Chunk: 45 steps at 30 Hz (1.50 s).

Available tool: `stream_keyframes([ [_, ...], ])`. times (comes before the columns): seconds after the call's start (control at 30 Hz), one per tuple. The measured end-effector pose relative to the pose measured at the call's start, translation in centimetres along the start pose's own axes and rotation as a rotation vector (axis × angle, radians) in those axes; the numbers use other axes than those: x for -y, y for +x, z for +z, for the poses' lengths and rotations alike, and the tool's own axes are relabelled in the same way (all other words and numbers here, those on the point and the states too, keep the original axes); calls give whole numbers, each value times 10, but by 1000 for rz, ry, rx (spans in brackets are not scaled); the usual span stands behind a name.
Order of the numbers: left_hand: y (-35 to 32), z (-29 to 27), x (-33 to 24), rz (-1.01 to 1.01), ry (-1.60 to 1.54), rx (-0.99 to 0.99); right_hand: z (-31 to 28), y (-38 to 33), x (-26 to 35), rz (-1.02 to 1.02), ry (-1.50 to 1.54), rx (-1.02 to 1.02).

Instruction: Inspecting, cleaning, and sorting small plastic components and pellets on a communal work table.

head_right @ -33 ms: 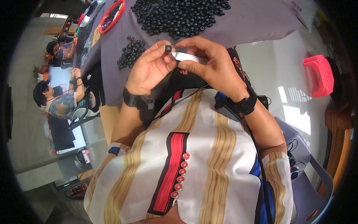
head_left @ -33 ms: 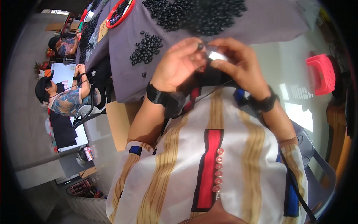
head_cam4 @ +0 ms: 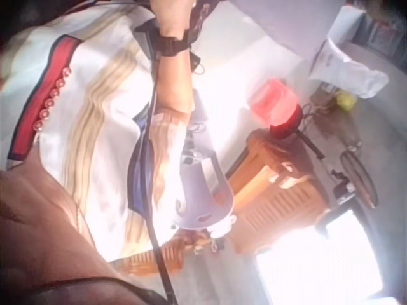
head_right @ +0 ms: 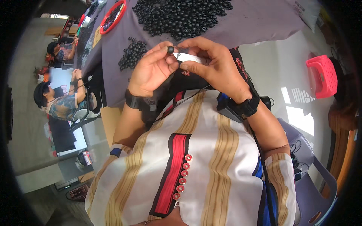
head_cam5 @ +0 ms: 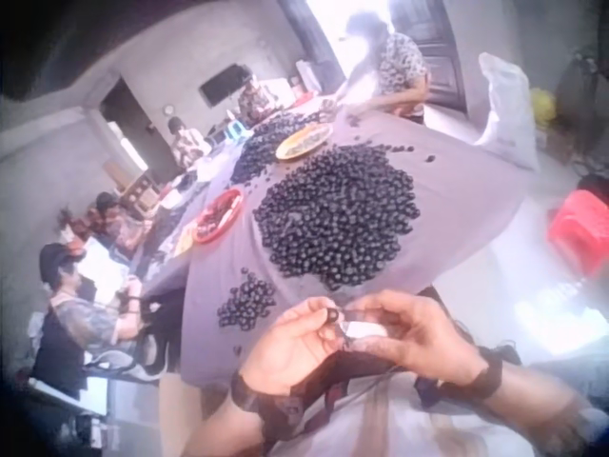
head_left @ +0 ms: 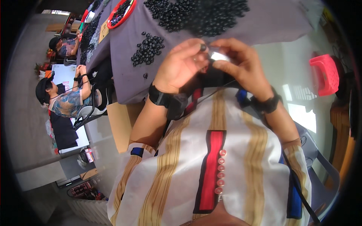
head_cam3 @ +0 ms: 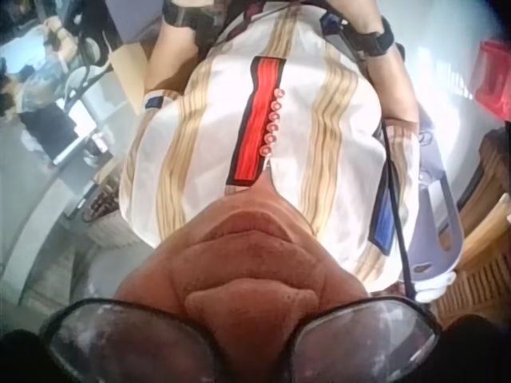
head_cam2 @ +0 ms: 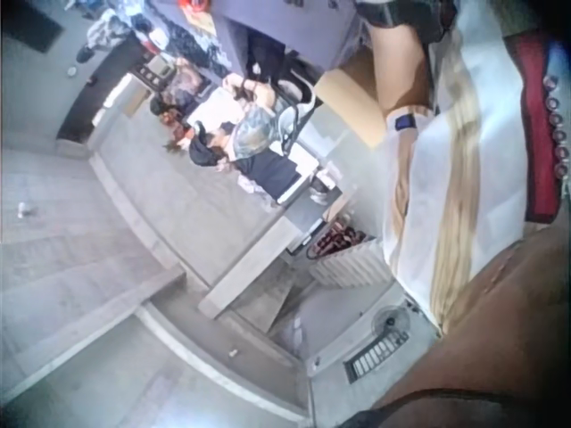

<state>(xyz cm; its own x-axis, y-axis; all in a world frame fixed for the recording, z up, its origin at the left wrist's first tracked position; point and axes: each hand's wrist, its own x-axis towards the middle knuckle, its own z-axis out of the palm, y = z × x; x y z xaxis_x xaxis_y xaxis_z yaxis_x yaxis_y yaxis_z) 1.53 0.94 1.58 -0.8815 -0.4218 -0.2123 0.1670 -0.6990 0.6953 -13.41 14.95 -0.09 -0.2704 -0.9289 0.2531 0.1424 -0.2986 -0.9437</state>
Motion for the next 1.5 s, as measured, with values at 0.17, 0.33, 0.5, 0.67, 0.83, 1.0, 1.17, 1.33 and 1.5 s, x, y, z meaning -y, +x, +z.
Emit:
stream_keyframes([
  [0.17,2,3,7,-1,-3,5,-2,0,0,13,3,19],
  [0.33,0,6,14,36,55,-23,-2,0,-1,29,-52,20],
  [0.5,-5,9,11,45,90,20,1,1,-3,2,104,39],
  [0.67,-5,11,11,65,152,39,-3,1,-3,45,134,86],
  [0.83,-5,11,18,44,100,83,-6,3,0,78,119,90],
  [1.0,-1,12,16,56,99,79,-3,-1,7,102,73,48],
  [1.17,-9,14,12,55,167,78,1,2,15,115,44,67],
  [1.33,-8,12,11,33,107,84,2,-1,15,156,-9,54],
  [1.5,-12,11,13,3,85,79,3,0,14,151,23,78],
])
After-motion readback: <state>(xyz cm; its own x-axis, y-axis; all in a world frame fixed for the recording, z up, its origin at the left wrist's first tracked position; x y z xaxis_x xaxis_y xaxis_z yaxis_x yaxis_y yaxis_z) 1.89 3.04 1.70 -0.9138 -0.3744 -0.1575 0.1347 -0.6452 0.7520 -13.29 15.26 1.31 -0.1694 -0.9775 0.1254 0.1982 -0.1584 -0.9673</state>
